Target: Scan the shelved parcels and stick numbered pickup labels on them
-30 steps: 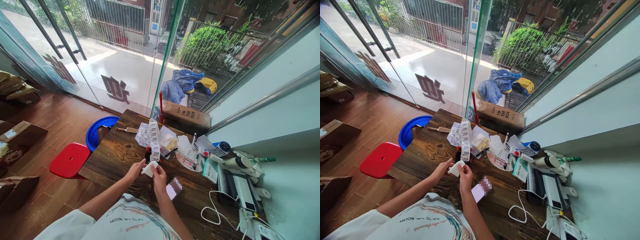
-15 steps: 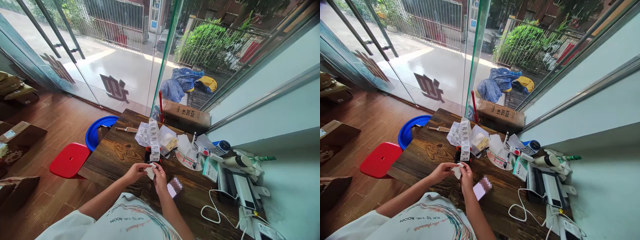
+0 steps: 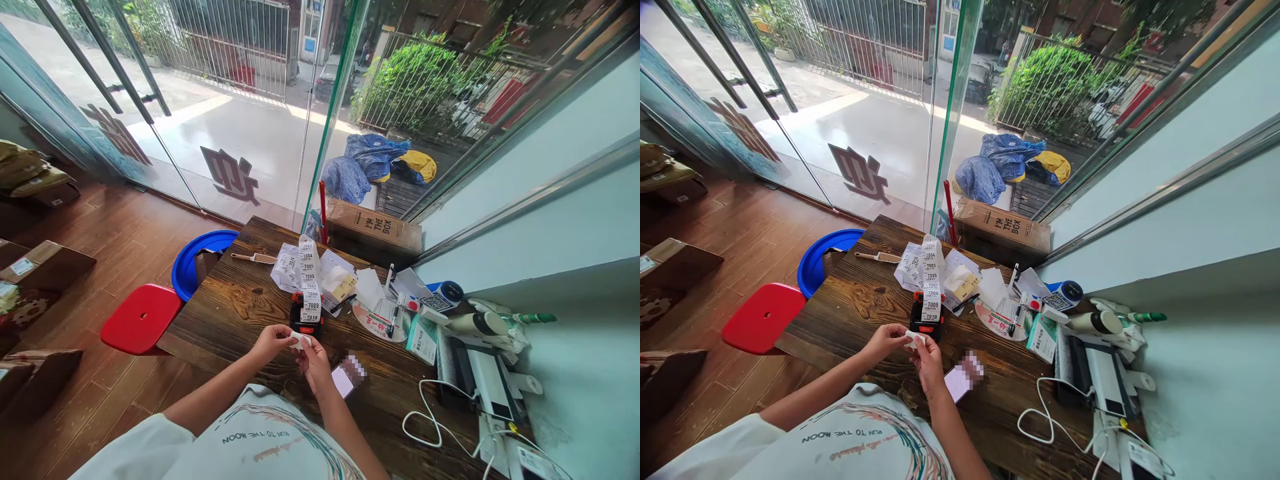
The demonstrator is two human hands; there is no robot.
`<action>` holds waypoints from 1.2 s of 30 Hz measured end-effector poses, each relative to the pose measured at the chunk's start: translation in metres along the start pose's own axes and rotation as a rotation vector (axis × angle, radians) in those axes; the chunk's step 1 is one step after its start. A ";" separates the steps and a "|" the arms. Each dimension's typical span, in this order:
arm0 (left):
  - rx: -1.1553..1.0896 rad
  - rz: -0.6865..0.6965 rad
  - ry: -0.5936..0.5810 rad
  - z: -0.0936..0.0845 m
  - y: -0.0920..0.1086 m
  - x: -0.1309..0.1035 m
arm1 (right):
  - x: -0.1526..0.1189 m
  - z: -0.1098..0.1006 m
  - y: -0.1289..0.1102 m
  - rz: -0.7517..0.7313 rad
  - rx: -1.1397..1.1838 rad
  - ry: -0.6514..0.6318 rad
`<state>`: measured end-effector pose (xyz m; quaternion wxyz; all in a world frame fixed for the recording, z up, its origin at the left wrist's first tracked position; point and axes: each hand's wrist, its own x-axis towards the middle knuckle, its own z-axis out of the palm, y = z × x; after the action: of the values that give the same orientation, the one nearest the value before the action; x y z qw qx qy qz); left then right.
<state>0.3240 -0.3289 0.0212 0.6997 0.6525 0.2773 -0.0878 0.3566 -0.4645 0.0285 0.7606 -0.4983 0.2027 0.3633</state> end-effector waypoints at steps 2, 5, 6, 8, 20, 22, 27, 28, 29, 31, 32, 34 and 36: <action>-0.002 0.010 0.076 0.002 -0.001 -0.001 | 0.000 0.002 0.001 -0.052 -0.003 0.021; 0.003 0.028 0.175 0.006 0.000 -0.004 | 0.001 0.004 0.001 -0.102 0.005 0.053; -0.003 0.028 0.181 0.007 0.001 -0.005 | 0.001 0.004 0.000 -0.110 0.008 0.058; -0.028 0.020 0.170 0.009 0.002 -0.006 | 0.002 0.005 0.000 -0.119 0.010 0.059; -0.261 -0.111 0.010 0.012 -0.009 0.001 | 0.007 -0.002 0.010 -0.153 -0.051 0.101; -0.265 -0.122 0.022 0.013 -0.017 0.002 | 0.009 -0.003 0.015 -0.171 -0.078 0.119; -0.175 -0.144 0.048 0.018 -0.034 0.012 | 0.023 -0.006 0.031 -0.241 -0.224 0.200; -0.148 -0.140 0.056 0.019 -0.036 0.018 | 0.026 -0.007 0.033 -0.261 -0.274 0.217; -0.119 -0.130 0.062 0.019 -0.037 0.024 | 0.030 -0.007 0.034 -0.285 -0.330 0.236; -0.057 -0.095 0.070 0.017 -0.036 0.039 | 0.038 -0.008 0.032 -0.344 -0.464 0.270; -0.024 -0.074 0.077 0.014 -0.034 0.047 | 0.041 -0.007 0.030 -0.375 -0.540 0.283; 0.048 -0.027 0.103 0.007 -0.031 0.060 | 0.049 -0.005 0.023 -0.433 -0.706 0.292; 0.123 0.019 0.137 -0.001 -0.028 0.069 | 0.056 -0.001 0.017 -0.477 -0.874 0.280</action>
<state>0.3673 -0.3151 -0.0371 0.6386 0.7013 0.3123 -0.0534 0.3809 -0.4414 -0.0197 0.5088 -0.8457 0.0127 0.1601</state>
